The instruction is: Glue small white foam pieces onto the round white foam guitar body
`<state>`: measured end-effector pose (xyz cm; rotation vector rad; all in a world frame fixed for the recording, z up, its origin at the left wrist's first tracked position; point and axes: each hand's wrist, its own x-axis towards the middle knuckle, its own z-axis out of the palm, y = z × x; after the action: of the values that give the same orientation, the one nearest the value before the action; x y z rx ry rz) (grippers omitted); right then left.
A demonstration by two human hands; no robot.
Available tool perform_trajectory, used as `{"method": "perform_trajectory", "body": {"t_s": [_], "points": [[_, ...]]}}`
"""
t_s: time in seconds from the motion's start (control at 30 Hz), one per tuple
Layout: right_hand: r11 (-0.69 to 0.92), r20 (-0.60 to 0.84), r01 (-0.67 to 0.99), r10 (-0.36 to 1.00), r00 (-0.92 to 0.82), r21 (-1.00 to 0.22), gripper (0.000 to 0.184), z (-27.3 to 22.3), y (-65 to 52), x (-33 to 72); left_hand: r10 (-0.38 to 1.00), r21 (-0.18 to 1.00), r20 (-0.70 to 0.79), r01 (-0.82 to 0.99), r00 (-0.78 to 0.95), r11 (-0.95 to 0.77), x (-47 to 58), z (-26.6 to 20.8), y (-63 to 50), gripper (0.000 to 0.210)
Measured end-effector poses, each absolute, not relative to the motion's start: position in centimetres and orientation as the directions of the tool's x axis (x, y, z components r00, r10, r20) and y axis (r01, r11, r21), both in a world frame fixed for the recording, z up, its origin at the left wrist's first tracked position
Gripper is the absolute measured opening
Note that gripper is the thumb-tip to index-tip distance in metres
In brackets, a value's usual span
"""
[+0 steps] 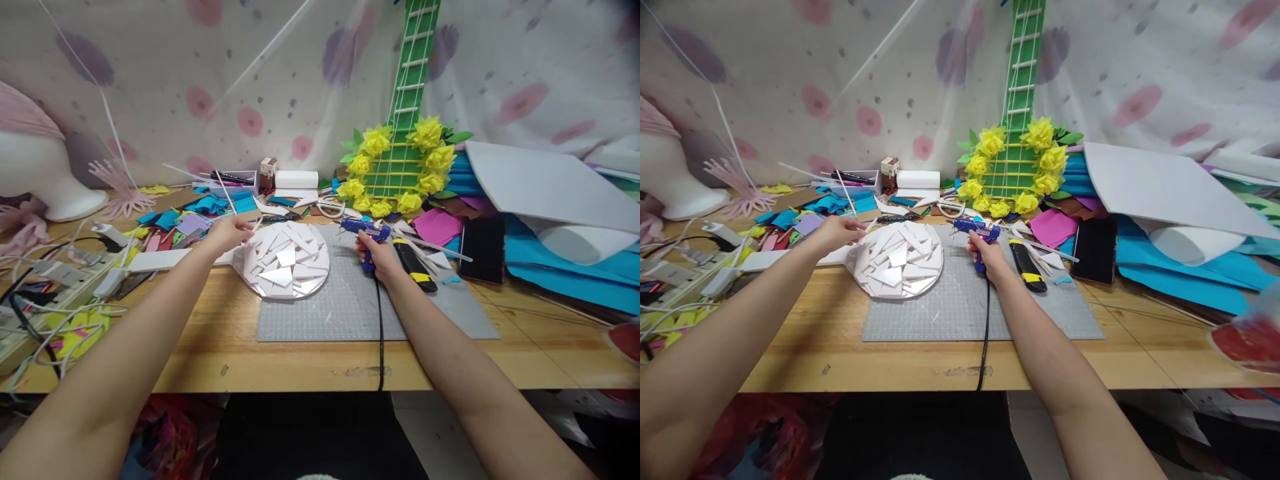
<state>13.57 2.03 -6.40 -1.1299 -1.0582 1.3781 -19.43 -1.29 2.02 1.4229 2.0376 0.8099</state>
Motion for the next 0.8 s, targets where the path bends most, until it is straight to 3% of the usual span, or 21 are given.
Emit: {"method": "perform_trajectory", "body": {"t_s": [0.1, 0.27, 0.43, 0.57, 0.8], "points": [[-0.107, -0.099, -0.184, 0.994, -0.050, -0.977, 0.043, -6.2, 1.9, 13.6, 0.947, 0.670, -0.060, 0.690, -0.316, 0.273, -19.6, 2.4, -0.3, 0.022], [-0.122, -0.115, -0.199, 0.992, -0.046, -0.972, 0.041, -6.1, 1.9, 13.5, 0.939, 0.330, -0.072, 0.881, -0.336, 0.340, -19.5, 2.7, 0.6, 0.024], [-0.134, -0.129, -0.206, 0.991, -0.038, -0.969, 0.039, -6.2, 2.0, 13.4, 0.953, 0.152, -0.089, 0.942, -0.289, 0.300, -19.4, 1.6, 1.2, 0.028], [-0.117, -0.114, -0.209, 0.993, -0.028, -0.971, 0.039, -6.1, 2.0, 13.4, 0.955, 0.083, -0.127, 0.956, -0.268, 0.280, -19.8, 0.9, 1.6, 0.027], [-0.126, -0.125, -0.215, 0.992, -0.018, -0.968, 0.040, -5.9, 1.9, 13.3, 0.966, 0.071, -0.116, 0.968, -0.233, 0.242, -20.2, -0.2, 1.8, 0.028]]}}
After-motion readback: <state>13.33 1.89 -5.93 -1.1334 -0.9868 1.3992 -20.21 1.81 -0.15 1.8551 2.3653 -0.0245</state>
